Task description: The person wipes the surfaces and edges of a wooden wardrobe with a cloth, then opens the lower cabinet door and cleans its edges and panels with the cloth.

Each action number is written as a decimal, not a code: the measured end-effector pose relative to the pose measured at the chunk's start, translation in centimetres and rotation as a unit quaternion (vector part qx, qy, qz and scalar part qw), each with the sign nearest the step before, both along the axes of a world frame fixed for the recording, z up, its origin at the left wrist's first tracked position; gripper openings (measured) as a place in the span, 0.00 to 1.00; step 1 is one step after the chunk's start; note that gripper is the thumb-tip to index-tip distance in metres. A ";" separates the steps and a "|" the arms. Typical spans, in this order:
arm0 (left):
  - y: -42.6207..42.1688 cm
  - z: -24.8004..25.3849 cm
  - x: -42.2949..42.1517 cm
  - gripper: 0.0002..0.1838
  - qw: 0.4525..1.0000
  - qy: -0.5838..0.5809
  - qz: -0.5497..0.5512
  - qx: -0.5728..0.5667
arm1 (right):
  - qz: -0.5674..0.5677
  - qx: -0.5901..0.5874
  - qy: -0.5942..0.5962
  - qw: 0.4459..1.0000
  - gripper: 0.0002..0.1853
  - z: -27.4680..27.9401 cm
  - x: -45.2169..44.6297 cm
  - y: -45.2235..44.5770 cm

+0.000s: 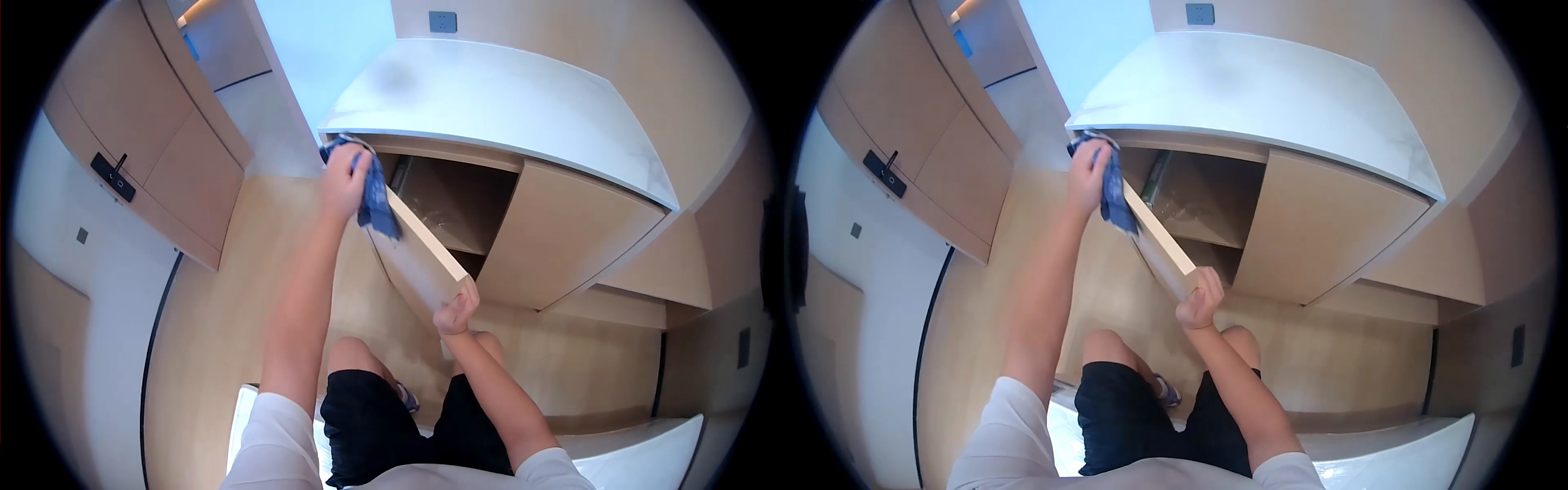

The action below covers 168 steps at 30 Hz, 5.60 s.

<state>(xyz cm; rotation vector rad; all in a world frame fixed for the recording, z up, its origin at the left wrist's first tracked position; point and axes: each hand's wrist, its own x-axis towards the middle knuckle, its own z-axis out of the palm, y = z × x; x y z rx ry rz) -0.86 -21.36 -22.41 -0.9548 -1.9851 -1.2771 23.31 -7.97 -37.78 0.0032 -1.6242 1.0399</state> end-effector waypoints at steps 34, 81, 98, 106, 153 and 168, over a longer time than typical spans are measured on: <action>-1.4 -6.2 27.1 0.40 0.975 -0.188 -0.115 0.027 | 0.188 -0.248 -0.224 0.924 0.16 7.1 1.6 1.3; -2.9 7.1 16.7 0.32 0.920 -0.190 -0.152 -0.306 | 0.295 -0.117 -0.409 0.856 0.61 -9.7 7.2 -10.2; 0.5 7.4 17.7 0.28 0.925 -0.168 -0.108 -0.323 | 0.166 0.008 -0.181 0.969 0.27 9.2 9.5 -2.9; 6.8 5.3 16.8 0.29 0.936 -0.105 -0.016 -0.336 | 0.141 -0.356 -0.011 0.924 0.20 3.3 2.7 -2.2; 14.3 4.7 14.3 0.27 0.931 -0.136 0.083 -0.328 | 0.010 -0.090 -0.544 0.834 0.25 -18.4 1.7 8.8; 13.5 3.9 15.1 0.26 0.954 -0.078 0.109 -0.269 | 0.028 -0.082 -0.241 0.967 0.16 10.9 4.4 7.0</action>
